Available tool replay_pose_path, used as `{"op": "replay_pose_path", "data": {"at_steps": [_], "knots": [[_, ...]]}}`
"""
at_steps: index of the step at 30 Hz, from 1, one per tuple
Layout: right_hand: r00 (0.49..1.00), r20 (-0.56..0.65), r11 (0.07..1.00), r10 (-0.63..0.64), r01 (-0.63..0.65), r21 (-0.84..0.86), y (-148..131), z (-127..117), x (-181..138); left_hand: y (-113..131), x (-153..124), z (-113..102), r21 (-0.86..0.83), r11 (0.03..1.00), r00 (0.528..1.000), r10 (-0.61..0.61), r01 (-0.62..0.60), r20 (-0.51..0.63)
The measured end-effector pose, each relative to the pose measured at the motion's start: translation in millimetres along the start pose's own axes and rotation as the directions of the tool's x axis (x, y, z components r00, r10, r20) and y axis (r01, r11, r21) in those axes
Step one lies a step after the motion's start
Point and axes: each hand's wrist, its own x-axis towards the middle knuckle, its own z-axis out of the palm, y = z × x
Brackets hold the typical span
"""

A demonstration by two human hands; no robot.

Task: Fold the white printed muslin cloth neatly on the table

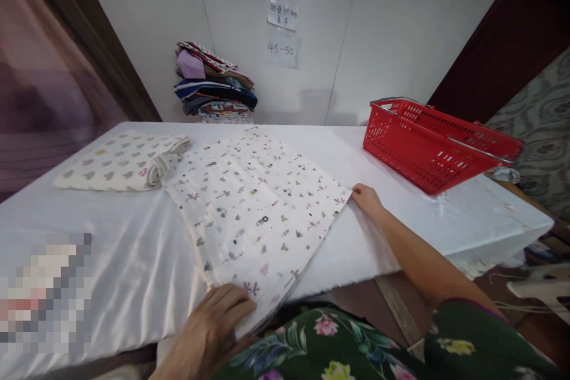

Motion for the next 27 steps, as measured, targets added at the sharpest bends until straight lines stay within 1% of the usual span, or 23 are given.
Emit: {"op": "replay_pose_path", "data": {"at_steps": [2, 3, 5, 6, 7, 9, 11, 14, 16, 17, 18, 19, 20, 22, 24, 27], "knots": [[0.999, -0.022, 1.0, 0.031, -0.031, 0.0, -1, 1, 1, 3, 0, -3, -0.088, 0.995, 0.999, -0.034, 0.035, 0.016], [0.999, -0.031, 0.999, 0.042, -0.042, 0.004, -1, 1, 2, 3, 0, -4, -0.153, 0.986, 0.997, -0.071, 0.072, 0.011], [0.998, -0.041, 0.999, 0.048, -0.047, 0.017, -4, 2, 3, 2, -1, -7, -0.311, 0.935, 0.983, -0.184, 0.17, -0.015], [0.998, -0.044, 0.999, 0.044, -0.043, 0.027, -5, 2, 3, 1, -1, -8, -0.389, 0.893, 0.965, -0.26, 0.226, -0.036], [0.998, -0.045, 0.999, 0.039, -0.037, 0.037, -6, 2, 4, -1, -1, -9, -0.461, 0.841, 0.937, -0.344, 0.282, -0.056], [0.999, -0.045, 0.998, 0.029, -0.026, 0.058, -10, 3, 5, -7, 1, -12, -0.575, 0.73, 0.858, -0.506, 0.37, -0.089], [0.999, -0.041, 0.997, 0.023, -0.02, 0.078, -13, 4, 6, -13, 3, -15, -0.644, 0.631, 0.77, -0.63, 0.432, -0.1], [1.0, -0.023, 0.994, 0.016, -0.013, 0.11, -15, 4, 6, -23, 6, -17, -0.703, 0.509, 0.653, -0.753, 0.497, -0.084], [1.0, -0.002, 0.991, 0.012, -0.011, 0.132, -16, 4, 6, -30, 7, -18, -0.727, 0.435, 0.565, -0.821, 0.532, -0.078], [1.0, 0.01, 0.989, 0.01, -0.011, 0.145, -16, 3, 5, -33, 8, -18, -0.733, 0.411, 0.528, -0.845, 0.542, -0.083], [1.0, 0.022, 0.987, 0.008, -0.011, 0.158, -16, 3, 5, -35, 10, -19, -0.732, 0.399, 0.5, -0.861, 0.552, -0.093], [0.999, 0.033, 0.985, 0.005, -0.011, 0.172, -16, 2, 5, -37, 11, -20, -0.719, 0.406, 0.488, -0.866, 0.563, -0.108], [0.999, 0.042, 0.983, 0.001, -0.009, 0.185, -16, 2, 5, -39, 13, -21, -0.696, 0.431, 0.49, -0.862, 0.574, -0.13], [0.998, 0.055, 0.977, -0.007, -0.005, 0.212, -16, 1, 4, -40, 16, -23, -0.612, 0.511, 0.519, -0.834, 0.603, -0.185], [0.998, 0.066, 0.972, -0.014, -0.002, 0.236, -17, 1, 4, -41, 20, -24, -0.492, 0.592, 0.551, -0.798, 0.638, -0.245], [0.997, 0.076, 0.964, -0.016, -0.005, 0.267, -17, 2, 4, -43, 26, -25, -0.273, 0.657, 0.585, -0.752, 0.703, -0.303]]}}
